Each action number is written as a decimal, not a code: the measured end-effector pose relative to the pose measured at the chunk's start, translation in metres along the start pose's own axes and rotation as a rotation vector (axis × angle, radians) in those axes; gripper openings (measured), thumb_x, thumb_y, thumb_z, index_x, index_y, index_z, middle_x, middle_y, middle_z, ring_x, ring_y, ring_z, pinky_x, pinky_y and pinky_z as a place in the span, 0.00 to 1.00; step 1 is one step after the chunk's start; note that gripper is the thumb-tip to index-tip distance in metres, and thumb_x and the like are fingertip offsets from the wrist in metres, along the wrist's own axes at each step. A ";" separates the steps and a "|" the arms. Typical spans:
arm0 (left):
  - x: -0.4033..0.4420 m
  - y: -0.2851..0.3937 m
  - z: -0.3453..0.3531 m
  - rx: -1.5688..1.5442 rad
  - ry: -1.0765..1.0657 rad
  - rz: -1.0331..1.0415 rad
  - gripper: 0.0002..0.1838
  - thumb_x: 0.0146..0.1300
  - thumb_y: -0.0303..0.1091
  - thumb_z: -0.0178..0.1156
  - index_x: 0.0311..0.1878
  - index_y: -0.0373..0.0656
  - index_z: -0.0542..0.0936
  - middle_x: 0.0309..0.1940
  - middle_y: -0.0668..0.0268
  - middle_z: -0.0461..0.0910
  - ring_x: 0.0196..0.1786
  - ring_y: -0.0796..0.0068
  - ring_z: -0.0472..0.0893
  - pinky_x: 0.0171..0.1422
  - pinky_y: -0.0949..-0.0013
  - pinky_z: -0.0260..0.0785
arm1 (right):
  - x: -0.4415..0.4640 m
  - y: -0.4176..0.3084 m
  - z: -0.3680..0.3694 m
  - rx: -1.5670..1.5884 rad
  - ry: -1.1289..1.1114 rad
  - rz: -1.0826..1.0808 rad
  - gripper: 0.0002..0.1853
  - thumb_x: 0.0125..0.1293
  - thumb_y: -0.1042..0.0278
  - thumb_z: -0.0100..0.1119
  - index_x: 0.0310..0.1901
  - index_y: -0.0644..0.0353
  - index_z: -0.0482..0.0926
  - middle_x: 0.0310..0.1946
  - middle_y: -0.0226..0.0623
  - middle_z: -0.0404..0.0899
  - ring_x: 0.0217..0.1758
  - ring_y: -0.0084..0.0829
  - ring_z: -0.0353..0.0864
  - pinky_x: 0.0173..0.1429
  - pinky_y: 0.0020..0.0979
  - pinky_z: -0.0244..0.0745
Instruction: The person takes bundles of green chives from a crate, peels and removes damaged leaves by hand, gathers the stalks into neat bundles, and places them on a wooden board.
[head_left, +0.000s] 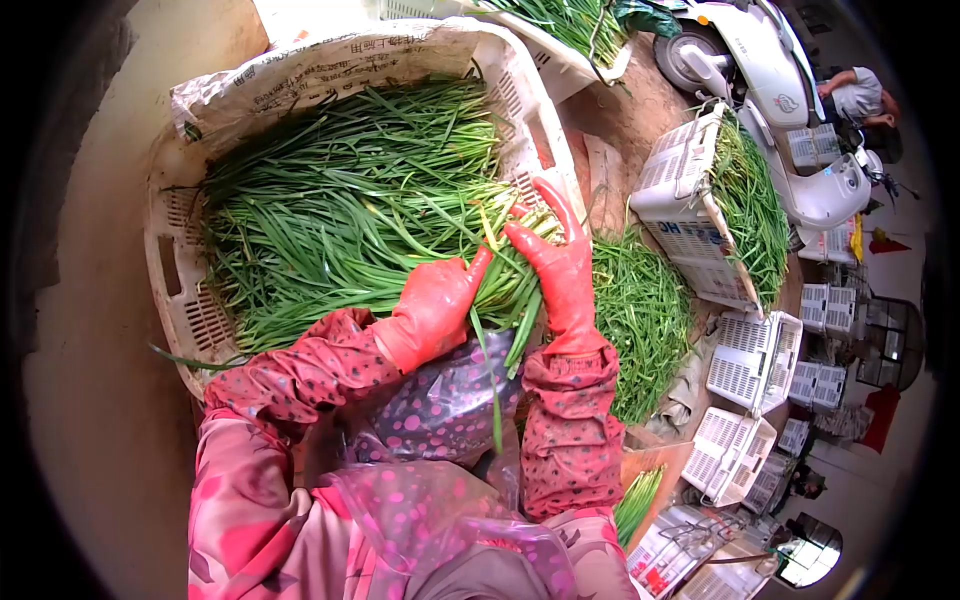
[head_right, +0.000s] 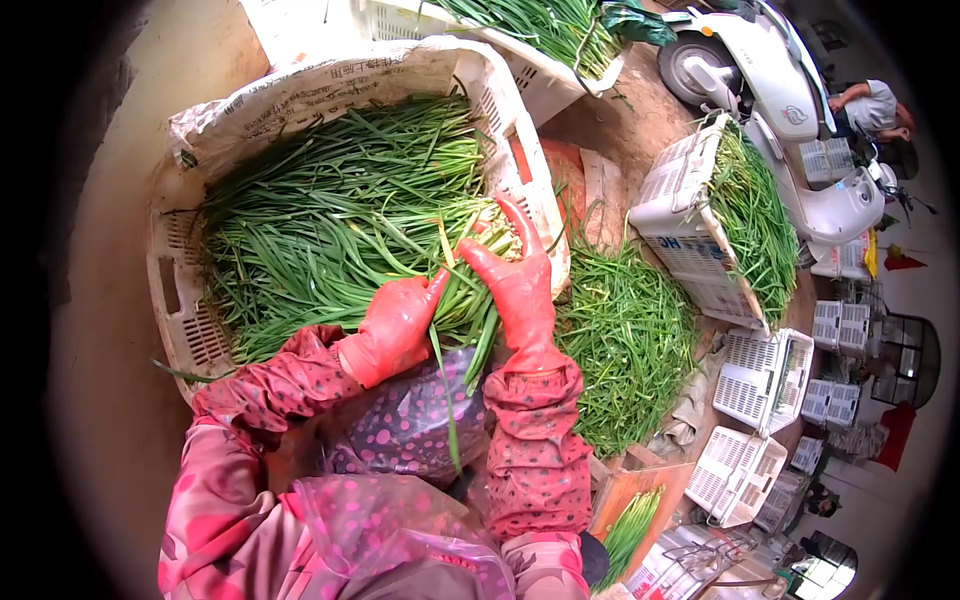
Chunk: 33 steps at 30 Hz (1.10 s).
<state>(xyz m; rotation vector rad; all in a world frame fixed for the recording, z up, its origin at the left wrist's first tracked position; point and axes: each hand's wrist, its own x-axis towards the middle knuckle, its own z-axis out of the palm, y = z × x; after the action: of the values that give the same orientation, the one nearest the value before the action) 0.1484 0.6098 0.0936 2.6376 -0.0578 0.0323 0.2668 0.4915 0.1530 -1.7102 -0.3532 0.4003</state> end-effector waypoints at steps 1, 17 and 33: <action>-0.001 0.001 0.000 -0.001 0.024 0.011 0.42 0.41 0.31 0.65 0.65 0.35 0.64 0.29 0.56 0.75 0.32 0.55 0.78 0.34 0.55 0.69 | 0.002 -0.002 -0.002 -0.012 -0.043 0.010 0.29 0.53 0.76 0.70 0.60 0.63 0.75 0.54 0.39 0.78 0.59 0.29 0.75 0.65 0.31 0.68; -0.117 0.090 -0.071 -0.941 -0.181 0.606 0.30 0.55 0.35 0.67 0.62 0.37 0.73 0.56 0.50 0.75 0.56 0.46 0.76 0.65 0.53 0.67 | -0.091 -0.064 -0.076 0.347 0.482 -0.313 0.09 0.64 0.75 0.56 0.45 0.65 0.72 0.36 0.46 0.81 0.40 0.39 0.83 0.54 0.41 0.79; -0.047 0.144 0.039 -2.452 -0.704 -0.299 0.33 0.57 0.49 0.61 0.61 0.37 0.72 0.51 0.51 0.80 0.55 0.52 0.80 0.63 0.51 0.71 | -0.322 -0.056 -0.124 0.079 -0.186 -0.004 0.24 0.58 0.65 0.71 0.56 0.59 0.78 0.58 0.38 0.77 0.65 0.36 0.73 0.70 0.40 0.64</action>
<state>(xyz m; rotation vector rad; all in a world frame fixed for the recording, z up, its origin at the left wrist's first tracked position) 0.0948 0.4663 0.1274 0.1040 0.0524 -0.6061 0.0348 0.2483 0.2496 -1.5990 -0.4693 0.5655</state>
